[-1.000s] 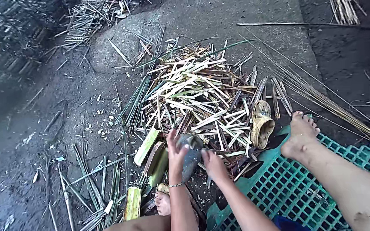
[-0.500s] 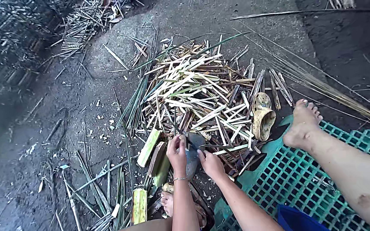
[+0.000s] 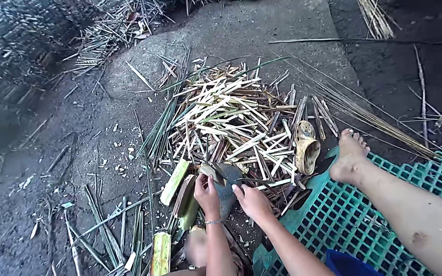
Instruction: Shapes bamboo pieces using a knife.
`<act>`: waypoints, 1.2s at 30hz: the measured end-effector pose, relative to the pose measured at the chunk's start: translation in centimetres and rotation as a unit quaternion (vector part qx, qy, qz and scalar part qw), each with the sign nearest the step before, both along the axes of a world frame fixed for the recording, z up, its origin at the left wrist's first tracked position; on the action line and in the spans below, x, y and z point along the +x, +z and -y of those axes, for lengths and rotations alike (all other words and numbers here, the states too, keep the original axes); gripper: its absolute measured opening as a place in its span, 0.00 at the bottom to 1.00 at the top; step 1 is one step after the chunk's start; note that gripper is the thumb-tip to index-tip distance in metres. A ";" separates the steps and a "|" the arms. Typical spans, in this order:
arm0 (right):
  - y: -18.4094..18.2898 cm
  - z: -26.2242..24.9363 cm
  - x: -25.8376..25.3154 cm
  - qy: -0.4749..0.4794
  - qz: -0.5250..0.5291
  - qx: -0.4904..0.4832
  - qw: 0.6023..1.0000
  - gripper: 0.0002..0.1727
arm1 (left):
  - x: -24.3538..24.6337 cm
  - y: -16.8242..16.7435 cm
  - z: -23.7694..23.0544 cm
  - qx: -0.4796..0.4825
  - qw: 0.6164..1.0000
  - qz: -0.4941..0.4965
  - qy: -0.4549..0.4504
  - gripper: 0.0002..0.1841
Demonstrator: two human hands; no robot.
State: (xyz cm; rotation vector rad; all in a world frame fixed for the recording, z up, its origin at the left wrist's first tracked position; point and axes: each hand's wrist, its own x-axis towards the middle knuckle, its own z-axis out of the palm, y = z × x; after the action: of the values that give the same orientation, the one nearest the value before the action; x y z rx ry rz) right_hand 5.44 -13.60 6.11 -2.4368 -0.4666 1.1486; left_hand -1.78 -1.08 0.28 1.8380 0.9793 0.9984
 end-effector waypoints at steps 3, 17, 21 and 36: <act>-1.2 0.5 -1.1 -0.020 0.020 0.025 0.999 0.37 | -0.1 0.6 0.2 0.036 0.999 -0.017 -0.021 0.19; -3.5 -0.4 0.2 -0.030 -0.044 -0.019 0.998 0.40 | 1.0 -1.8 0.4 -0.017 0.996 -0.070 -0.050 0.18; -0.7 -0.3 1.3 -0.014 -0.037 -0.017 0.999 0.40 | 1.0 -1.7 1.4 0.037 0.998 -0.016 -0.049 0.16; -2.7 -0.1 -1.2 -0.024 -0.068 -0.031 0.997 0.39 | -0.7 -2.7 1.8 -0.081 0.989 -0.090 -0.088 0.18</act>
State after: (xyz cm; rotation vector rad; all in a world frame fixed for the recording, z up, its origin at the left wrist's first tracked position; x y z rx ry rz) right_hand 4.26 -13.51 3.40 -2.3875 -0.3329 1.3164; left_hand -2.50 -2.87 -2.40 1.8645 0.9557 0.6361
